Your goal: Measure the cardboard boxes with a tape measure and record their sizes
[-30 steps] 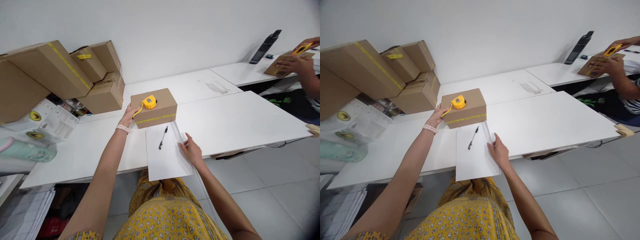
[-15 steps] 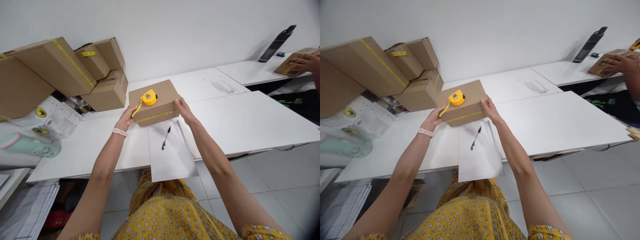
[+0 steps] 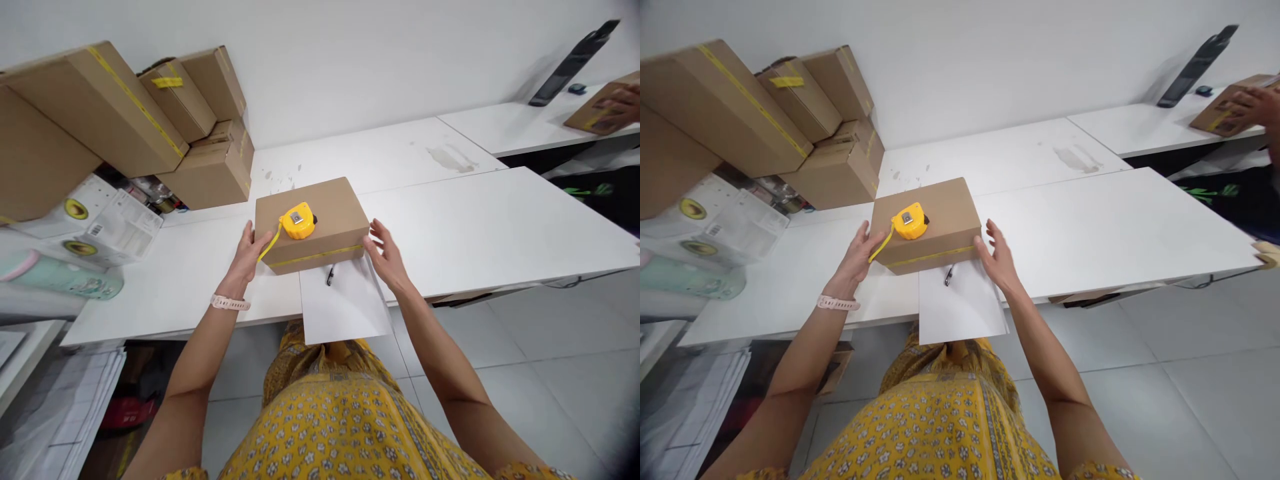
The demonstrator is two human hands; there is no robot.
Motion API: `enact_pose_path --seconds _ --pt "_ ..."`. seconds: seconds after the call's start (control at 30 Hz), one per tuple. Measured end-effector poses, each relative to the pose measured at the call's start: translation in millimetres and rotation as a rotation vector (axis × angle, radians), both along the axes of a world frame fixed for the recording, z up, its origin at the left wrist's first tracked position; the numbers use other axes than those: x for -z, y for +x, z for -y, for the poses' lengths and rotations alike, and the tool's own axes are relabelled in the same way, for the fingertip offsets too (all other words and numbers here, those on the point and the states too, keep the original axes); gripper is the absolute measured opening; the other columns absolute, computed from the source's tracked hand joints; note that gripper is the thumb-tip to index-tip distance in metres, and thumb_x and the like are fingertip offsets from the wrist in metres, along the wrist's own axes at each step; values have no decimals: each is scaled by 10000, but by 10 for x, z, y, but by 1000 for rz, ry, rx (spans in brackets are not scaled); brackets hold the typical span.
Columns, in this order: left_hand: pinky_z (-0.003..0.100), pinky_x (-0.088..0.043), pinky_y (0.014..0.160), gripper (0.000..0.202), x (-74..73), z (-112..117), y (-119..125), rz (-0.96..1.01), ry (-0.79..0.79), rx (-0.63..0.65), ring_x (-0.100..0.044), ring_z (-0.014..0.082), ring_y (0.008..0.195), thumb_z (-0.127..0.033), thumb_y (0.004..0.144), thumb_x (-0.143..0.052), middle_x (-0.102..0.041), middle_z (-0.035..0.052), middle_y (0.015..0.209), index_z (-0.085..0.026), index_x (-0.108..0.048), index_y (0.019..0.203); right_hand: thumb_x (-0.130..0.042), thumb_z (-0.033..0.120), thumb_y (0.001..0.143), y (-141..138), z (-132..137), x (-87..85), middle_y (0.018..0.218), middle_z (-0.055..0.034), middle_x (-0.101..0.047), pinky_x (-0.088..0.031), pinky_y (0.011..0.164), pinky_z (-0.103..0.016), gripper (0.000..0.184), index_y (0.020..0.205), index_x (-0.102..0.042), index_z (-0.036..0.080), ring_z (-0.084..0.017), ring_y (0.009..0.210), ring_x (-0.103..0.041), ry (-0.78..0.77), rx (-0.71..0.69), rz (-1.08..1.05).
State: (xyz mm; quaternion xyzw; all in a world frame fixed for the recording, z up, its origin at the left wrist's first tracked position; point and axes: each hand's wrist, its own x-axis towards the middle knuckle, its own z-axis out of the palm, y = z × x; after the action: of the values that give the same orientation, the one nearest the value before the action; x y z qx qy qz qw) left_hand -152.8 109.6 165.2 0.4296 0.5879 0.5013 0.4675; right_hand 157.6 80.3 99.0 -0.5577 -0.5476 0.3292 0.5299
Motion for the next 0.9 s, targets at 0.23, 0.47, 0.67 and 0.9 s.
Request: enact_pose_path --seconds 0.23,0.47,0.67,0.9 --pt "477 -289 1243 611 -294 244 296 -419 382 133 -418 354 1456 -310 767 -880 -583 81 1452 -274 -633 1324 -494 501 986 -193 468 -121 902 -78 -695 -544 741 -370 335 877 -666 235 -215 824 -625 158 198 178" --pt "452 -379 1164 657 -217 7 622 -365 358 96 -481 371 1382 -214 689 -922 -622 95 1342 -248 -611 1266 -492 520 990 -363 311 -458 966 -78 -703 -563 791 -385 329 978 -690 257 -223 898 -655 291 162 164" --pt "393 -529 905 649 -343 254 604 85 148 395 -695 301 1052 -429 772 -854 -707 88 1102 -239 -545 1311 -548 673 925 -467 190 -756 1075 -85 -749 -587 844 -379 514 1154 -696 238 -221 981 -690 -11 -208 -180" --pt "332 -537 700 581 -511 422 440 223 98 460 -704 298 1014 -556 804 -760 -725 98 1099 -214 -602 1246 -646 790 787 -591 130 -961 845 -72 -722 -583 737 -329 626 869 -739 177 -184 786 -668 -265 -491 -332"
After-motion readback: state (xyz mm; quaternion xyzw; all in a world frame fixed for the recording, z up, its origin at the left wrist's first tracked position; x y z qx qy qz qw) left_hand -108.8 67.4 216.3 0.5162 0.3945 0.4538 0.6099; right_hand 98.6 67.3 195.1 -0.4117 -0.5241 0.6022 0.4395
